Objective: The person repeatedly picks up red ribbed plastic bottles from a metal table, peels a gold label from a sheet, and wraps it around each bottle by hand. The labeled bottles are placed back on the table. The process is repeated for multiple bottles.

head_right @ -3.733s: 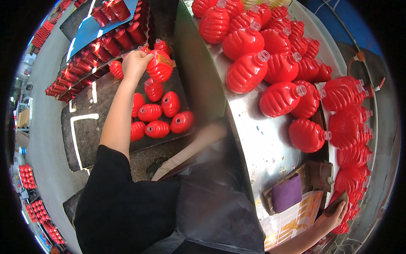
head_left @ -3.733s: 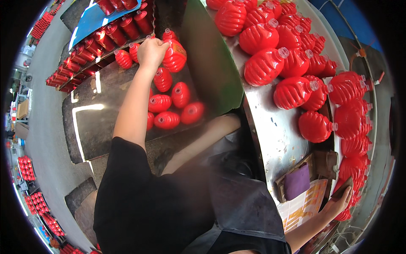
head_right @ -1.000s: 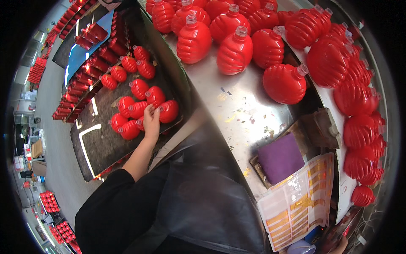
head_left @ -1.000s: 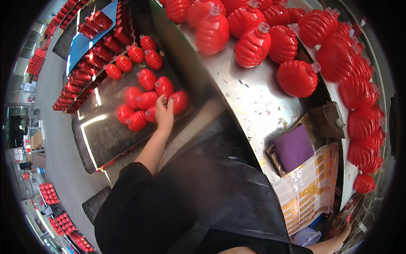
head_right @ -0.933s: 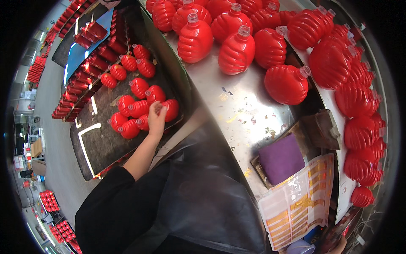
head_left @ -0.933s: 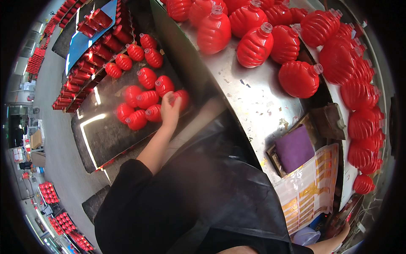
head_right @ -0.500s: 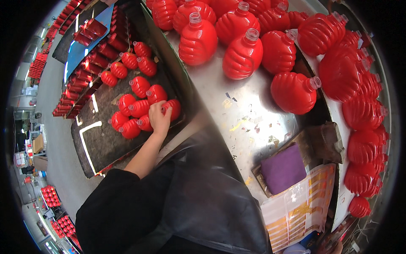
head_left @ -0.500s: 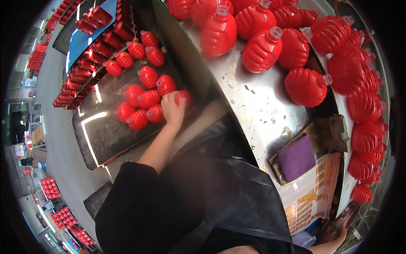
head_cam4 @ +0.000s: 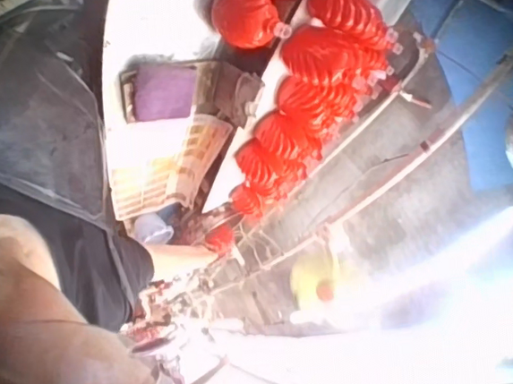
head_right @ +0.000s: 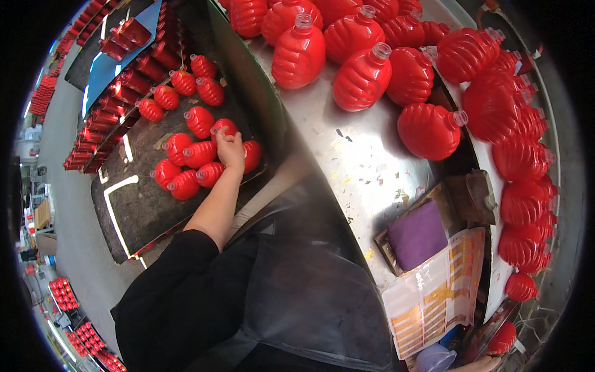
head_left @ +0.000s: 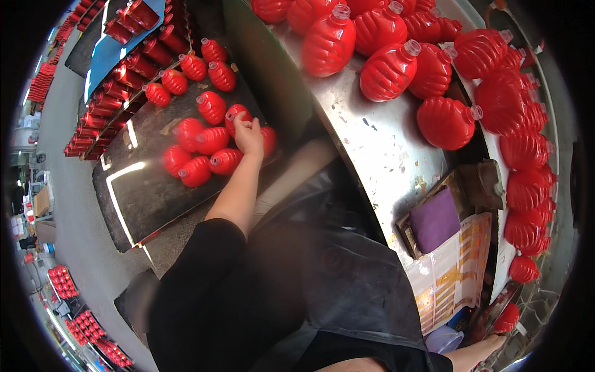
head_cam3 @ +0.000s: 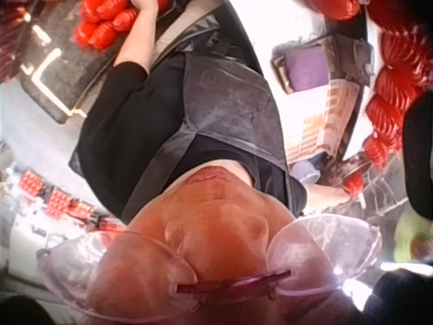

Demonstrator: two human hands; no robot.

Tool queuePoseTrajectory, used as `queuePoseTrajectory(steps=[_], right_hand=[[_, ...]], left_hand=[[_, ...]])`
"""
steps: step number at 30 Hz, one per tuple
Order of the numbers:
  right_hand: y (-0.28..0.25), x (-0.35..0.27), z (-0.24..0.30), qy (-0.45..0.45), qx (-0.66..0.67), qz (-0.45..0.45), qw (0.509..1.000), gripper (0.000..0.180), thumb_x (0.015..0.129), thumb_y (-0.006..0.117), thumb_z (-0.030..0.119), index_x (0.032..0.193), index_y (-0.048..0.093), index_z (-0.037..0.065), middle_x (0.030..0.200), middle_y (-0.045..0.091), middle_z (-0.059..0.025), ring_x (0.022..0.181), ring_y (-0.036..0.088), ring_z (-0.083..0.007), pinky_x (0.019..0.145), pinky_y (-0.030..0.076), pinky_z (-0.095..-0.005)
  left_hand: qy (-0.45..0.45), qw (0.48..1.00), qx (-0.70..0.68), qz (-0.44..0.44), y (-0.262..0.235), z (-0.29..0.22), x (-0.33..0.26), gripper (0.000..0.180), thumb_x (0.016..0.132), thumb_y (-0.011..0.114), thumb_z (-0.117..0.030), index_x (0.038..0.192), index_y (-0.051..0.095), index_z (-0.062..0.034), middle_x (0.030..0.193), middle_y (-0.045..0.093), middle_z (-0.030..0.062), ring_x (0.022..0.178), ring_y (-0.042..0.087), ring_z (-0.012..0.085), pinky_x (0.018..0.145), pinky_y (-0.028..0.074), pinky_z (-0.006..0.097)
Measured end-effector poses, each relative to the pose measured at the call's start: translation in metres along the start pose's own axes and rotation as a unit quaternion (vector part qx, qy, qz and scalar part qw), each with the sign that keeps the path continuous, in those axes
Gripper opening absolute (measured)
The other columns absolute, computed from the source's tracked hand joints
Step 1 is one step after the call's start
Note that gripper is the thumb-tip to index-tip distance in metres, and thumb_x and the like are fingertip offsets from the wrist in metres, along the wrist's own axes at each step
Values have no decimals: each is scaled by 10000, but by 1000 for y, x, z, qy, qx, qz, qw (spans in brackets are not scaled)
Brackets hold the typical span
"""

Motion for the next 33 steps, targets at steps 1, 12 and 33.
queuePoseTrajectory(steps=[1,12,33], right_hand=[[-5,1,6,-3,3,0,1000,357,973,667,340,1219,652,81,1061,689,-50,919,640,-208,835,538,-326],[-95,4,92,-7,12,-85,996,235,939,713,386,946,648,160,705,617,56,473,476,-79,402,349,-220],[289,-378,150,-142,-233,467,841,98,955,617,154,1008,577,82,786,579,28,695,524,-30,602,393,-215]], left_hand=[[-24,997,-48,-62,-4,5,5,431,941,748,-157,1334,585,-84,866,708,112,826,704,300,830,539,426],[-133,977,-166,-13,13,88,81,230,988,645,-25,1206,619,41,1187,663,140,1014,639,238,968,528,364],[-4,967,-106,232,-124,-121,-17,223,1025,633,-60,1244,598,-81,896,624,0,584,482,34,441,341,194]])
Point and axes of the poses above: each hand's wrist, its own x-axis towards the middle knuckle, its own y-axis out of the palm, z = x × y, the point moved 5 cm from there along x, towards the middle knuckle
